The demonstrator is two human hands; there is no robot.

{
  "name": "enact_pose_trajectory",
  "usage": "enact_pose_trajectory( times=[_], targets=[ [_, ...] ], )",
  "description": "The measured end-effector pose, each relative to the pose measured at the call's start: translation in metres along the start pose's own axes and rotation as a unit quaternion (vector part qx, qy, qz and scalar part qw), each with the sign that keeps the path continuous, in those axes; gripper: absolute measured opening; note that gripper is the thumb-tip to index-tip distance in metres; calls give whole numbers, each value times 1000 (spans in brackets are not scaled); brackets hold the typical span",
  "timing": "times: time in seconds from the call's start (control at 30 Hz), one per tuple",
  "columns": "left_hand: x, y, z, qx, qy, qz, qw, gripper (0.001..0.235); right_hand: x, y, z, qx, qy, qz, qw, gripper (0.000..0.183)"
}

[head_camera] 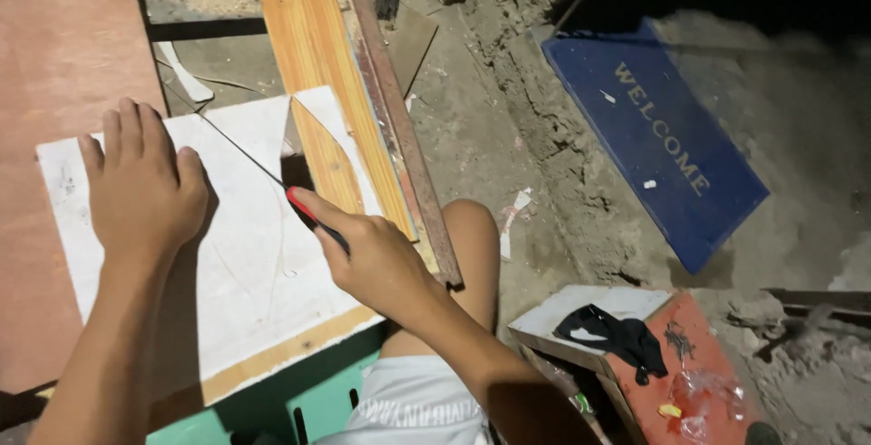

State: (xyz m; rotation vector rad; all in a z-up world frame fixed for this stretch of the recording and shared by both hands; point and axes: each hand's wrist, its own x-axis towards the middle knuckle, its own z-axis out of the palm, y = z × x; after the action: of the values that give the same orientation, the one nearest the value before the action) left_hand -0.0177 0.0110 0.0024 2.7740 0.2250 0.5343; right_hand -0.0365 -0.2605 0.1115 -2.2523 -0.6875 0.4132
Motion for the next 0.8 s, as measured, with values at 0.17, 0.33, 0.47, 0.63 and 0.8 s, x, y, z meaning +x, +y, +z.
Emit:
enact_pose_trajectory(
  times=[0.17,0.33,0.47,0.63,0.8],
  targets=[
    [-2,-8,5,4,21,27,999,65,5,-12,4,-8,4,15,1000,52],
    [1,-5,3,-13,15,17,1000,64,12,-36,-5,38,-8,55,998,50],
    [-2,-9,7,-36,10,3,999,66,20,-29,3,53,24,86,995,44],
    [1,-8,4,-31,16,12,999,62,38,-5,22,38,57,97,993,42],
    [-2,-12,12,-14,66,25,997,62,44,8,39,70,91,19,993,31]
  ],
)
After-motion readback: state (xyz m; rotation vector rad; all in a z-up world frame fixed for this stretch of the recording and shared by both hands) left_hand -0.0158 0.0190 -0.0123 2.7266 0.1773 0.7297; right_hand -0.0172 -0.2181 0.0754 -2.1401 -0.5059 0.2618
